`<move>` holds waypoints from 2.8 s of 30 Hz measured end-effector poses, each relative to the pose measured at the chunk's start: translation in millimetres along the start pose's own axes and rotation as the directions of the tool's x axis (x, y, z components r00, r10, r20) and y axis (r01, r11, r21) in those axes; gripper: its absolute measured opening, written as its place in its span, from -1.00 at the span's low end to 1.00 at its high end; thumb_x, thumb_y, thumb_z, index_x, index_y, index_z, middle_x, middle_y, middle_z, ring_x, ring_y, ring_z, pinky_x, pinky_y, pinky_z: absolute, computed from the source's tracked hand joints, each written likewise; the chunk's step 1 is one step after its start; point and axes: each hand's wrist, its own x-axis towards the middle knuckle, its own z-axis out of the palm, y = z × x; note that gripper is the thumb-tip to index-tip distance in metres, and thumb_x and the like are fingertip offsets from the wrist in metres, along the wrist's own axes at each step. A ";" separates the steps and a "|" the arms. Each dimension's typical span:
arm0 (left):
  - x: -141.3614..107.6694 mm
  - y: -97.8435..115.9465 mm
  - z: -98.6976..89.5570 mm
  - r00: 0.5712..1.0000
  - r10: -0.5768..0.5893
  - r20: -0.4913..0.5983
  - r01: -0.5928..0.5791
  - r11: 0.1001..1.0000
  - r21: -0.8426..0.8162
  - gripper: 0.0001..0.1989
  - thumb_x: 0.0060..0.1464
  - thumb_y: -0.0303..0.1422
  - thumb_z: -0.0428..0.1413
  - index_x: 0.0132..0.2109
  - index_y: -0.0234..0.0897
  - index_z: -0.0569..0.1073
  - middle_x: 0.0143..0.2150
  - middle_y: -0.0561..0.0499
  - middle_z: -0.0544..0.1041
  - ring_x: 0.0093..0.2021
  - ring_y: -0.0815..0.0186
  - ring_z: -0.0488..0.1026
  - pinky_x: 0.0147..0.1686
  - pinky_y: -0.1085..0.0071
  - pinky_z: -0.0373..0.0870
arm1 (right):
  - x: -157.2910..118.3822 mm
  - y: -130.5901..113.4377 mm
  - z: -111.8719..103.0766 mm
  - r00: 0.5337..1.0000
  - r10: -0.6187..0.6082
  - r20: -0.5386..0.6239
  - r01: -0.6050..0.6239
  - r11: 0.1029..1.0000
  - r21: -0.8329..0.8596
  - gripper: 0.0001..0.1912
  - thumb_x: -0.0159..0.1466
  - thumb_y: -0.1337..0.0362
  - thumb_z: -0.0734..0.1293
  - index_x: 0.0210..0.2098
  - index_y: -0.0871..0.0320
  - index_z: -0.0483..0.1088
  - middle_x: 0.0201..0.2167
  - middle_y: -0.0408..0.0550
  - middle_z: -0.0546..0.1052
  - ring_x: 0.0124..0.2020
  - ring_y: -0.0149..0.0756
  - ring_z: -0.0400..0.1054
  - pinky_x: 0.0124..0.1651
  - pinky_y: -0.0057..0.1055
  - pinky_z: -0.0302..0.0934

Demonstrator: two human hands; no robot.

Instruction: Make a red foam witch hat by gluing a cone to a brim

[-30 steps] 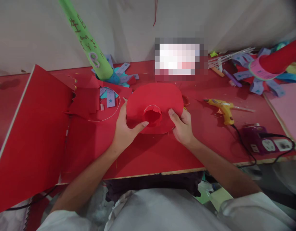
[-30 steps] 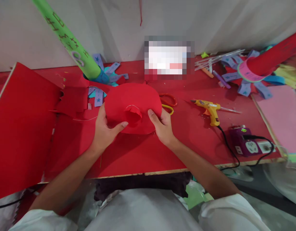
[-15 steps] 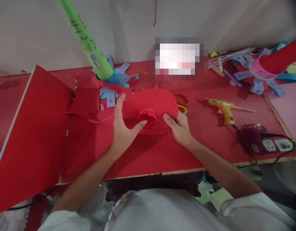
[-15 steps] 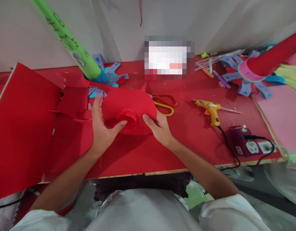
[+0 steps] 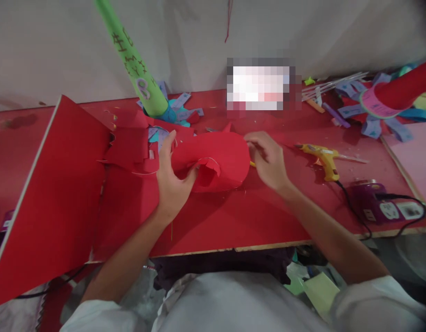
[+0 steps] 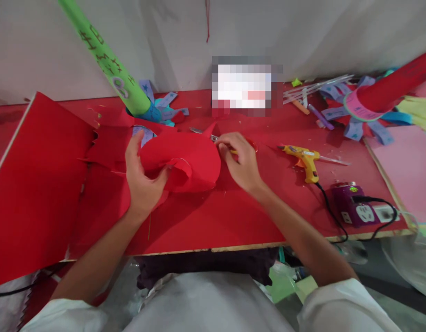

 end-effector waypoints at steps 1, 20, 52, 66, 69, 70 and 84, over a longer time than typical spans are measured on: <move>-0.3 0.2 -0.2 1.000 0.001 0.006 -0.001 1.000 0.002 -0.25 0.31 -0.16 0.30 0.52 -0.08 0.21 0.53 -0.14 0.31 0.59 -0.03 0.21 0.63 -0.08 0.05 | 11.2 9.8 -4.8 0.999 -0.022 0.031 0.024 0.995 -0.092 -0.68 0.54 -0.03 0.25 -0.10 -0.04 0.58 0.00 0.03 0.62 0.10 -0.03 0.50 0.23 0.01 0.40; -16.6 10.7 2.8 0.993 0.056 0.102 -0.063 0.996 0.066 -0.28 0.33 -0.30 0.26 0.52 -0.05 0.21 0.46 -0.16 0.45 0.42 0.03 0.48 0.30 0.13 0.57 | 116.6 71.7 34.2 0.962 -0.010 0.274 0.053 0.987 -0.150 -0.44 0.44 -0.16 0.32 0.30 -0.03 0.45 0.49 0.04 0.37 0.52 -0.01 0.22 0.51 0.05 0.26; -7.6 11.5 5.7 0.981 -0.129 0.143 0.143 0.985 -0.096 -0.25 0.31 0.03 0.26 0.49 -0.06 0.22 0.44 -0.22 0.41 -0.05 0.25 0.64 -0.03 0.30 0.64 | -27.6 -22.9 26.2 0.989 -0.151 -0.006 0.148 0.978 -0.149 0.03 0.34 -0.10 0.51 0.60 -0.27 -0.11 0.53 0.12 0.25 0.53 0.23 0.18 0.48 0.35 0.22; -3.5 9.7 4.2 0.980 -0.043 0.192 0.056 0.996 -0.063 -0.27 0.31 0.00 0.28 0.47 -0.13 0.28 0.31 -0.20 0.55 0.10 0.16 0.64 0.10 0.24 0.62 | -32.1 -18.5 25.8 0.993 0.008 -0.118 -0.001 0.998 0.060 -0.39 0.29 0.06 0.58 0.28 -0.12 0.43 0.27 -0.01 0.56 0.31 0.09 0.48 0.34 0.14 0.46; -4.4 9.1 1.2 0.984 0.062 0.169 -0.072 0.996 0.054 -0.22 0.26 0.04 0.31 0.48 -0.11 0.28 0.41 -0.22 0.48 0.22 0.09 0.60 0.19 0.21 0.58 | -34.1 -21.1 26.4 0.992 0.000 -0.126 0.002 1.000 0.011 -0.42 0.31 0.04 0.56 0.27 -0.10 0.44 0.25 0.00 0.59 0.27 0.08 0.52 0.28 0.09 0.50; -4.9 9.4 0.3 0.983 0.086 0.160 -0.100 0.992 0.083 -0.19 0.25 0.05 0.32 0.48 -0.10 0.27 0.41 -0.22 0.49 0.19 0.10 0.61 0.17 0.22 0.59 | -35.1 -21.7 26.7 0.992 -0.001 -0.124 0.000 1.000 -0.006 -0.43 0.31 0.04 0.55 0.27 -0.09 0.45 0.25 0.00 0.59 0.27 0.07 0.52 0.27 0.08 0.51; 0.3 15.5 -4.5 0.986 -0.026 0.165 0.036 0.998 -0.055 -0.28 0.26 -0.03 0.34 0.44 -0.10 0.34 0.41 -0.22 0.47 -0.10 0.29 0.68 -0.05 0.34 0.68 | -39.6 -20.7 25.8 0.982 -0.102 -0.157 0.094 0.994 -0.058 -0.50 0.35 0.09 0.51 0.25 -0.09 0.44 0.17 0.00 0.62 0.19 0.02 0.57 0.18 0.01 0.57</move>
